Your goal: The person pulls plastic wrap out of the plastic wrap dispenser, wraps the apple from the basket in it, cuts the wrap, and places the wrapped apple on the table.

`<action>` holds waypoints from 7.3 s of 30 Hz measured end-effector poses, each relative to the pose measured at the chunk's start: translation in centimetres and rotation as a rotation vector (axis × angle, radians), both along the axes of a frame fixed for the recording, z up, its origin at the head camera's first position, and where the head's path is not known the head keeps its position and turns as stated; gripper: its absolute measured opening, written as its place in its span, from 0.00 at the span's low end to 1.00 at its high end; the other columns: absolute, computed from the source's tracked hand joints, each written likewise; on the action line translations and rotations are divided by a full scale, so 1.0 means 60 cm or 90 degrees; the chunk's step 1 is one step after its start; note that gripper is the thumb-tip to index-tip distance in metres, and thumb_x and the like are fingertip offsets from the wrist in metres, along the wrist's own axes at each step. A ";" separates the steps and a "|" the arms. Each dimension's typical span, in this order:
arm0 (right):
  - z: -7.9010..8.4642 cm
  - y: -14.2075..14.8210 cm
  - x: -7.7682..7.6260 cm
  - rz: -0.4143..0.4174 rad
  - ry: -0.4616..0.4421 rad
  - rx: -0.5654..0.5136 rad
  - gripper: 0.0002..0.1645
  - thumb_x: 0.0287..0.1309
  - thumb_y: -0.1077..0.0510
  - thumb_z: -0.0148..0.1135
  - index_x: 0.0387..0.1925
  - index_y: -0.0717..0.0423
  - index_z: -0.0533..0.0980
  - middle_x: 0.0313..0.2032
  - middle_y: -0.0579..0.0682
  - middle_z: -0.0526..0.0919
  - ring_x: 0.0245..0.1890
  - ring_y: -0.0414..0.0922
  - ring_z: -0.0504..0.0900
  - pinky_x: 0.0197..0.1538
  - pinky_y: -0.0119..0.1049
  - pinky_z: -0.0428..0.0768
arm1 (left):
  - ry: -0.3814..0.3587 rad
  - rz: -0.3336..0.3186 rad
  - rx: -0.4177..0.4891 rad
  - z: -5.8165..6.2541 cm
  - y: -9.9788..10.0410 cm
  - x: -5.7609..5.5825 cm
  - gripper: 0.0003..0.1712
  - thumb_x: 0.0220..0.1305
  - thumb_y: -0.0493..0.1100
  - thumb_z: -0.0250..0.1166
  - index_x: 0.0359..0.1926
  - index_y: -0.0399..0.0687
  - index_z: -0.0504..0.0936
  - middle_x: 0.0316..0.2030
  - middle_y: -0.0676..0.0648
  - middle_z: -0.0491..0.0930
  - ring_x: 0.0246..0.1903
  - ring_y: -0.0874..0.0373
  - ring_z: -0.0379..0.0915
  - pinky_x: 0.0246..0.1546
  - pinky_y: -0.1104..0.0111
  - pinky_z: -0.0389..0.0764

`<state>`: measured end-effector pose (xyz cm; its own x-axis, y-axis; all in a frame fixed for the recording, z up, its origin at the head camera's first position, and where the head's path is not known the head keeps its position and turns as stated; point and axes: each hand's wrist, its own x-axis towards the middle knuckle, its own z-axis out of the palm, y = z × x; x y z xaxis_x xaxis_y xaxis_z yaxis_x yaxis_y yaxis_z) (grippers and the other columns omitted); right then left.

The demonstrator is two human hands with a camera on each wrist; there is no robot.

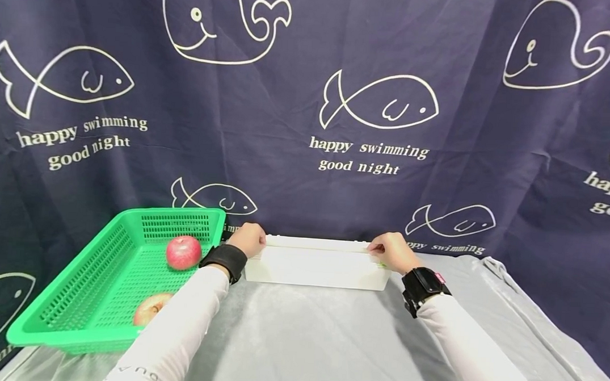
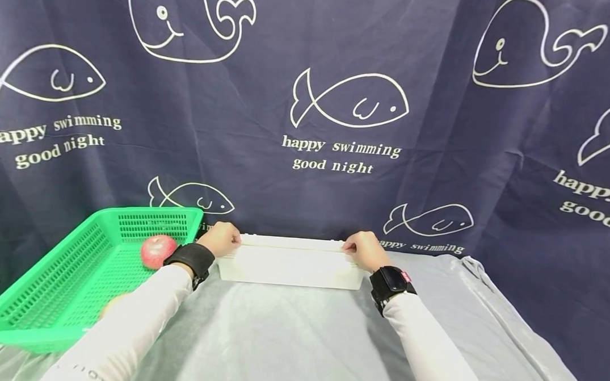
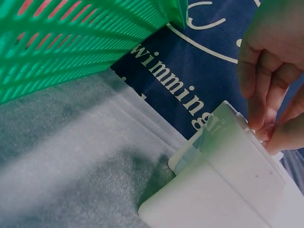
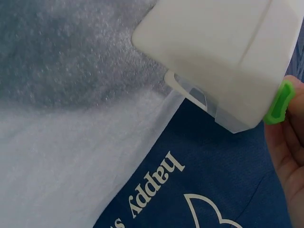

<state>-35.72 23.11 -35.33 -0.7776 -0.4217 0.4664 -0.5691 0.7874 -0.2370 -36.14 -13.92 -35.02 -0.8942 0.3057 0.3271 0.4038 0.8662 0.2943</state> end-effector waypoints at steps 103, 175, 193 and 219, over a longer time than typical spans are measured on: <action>-0.028 -0.014 0.136 -0.110 0.219 -0.194 0.09 0.42 0.74 0.65 0.25 0.59 0.82 0.23 0.50 0.85 0.22 0.44 0.81 0.30 0.32 0.78 | 0.176 0.220 0.306 -0.016 0.049 0.176 0.05 0.52 0.28 0.64 0.27 0.35 0.86 0.25 0.41 0.86 0.30 0.45 0.83 0.34 0.57 0.81; -0.033 -0.009 0.231 -0.089 0.304 -0.164 0.15 0.36 0.73 0.73 0.26 0.53 0.83 0.26 0.44 0.86 0.24 0.36 0.79 0.34 0.22 0.76 | 0.247 0.182 0.225 0.003 0.041 0.259 0.06 0.49 0.27 0.67 0.29 0.37 0.87 0.26 0.41 0.86 0.29 0.48 0.84 0.33 0.58 0.81; -0.025 -0.008 0.249 -0.075 0.316 -0.174 0.15 0.34 0.73 0.72 0.27 0.53 0.83 0.25 0.44 0.85 0.24 0.36 0.78 0.34 0.21 0.74 | 0.253 0.185 0.217 0.011 0.039 0.278 0.05 0.49 0.27 0.67 0.28 0.37 0.87 0.25 0.42 0.86 0.28 0.50 0.83 0.31 0.58 0.81; -0.016 -0.007 0.278 -0.058 0.335 -0.203 0.18 0.34 0.73 0.71 0.27 0.50 0.83 0.25 0.42 0.84 0.26 0.33 0.76 0.37 0.20 0.74 | 0.250 0.186 0.204 0.027 0.042 0.313 0.04 0.50 0.28 0.68 0.28 0.38 0.87 0.26 0.43 0.86 0.29 0.50 0.84 0.33 0.58 0.82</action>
<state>-19.04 22.67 -36.32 -0.4363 -0.1414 0.8886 -0.6069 0.7753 -0.1746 -17.38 -11.41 -33.43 -0.7193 -0.1042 0.6869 0.2939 0.8502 0.4368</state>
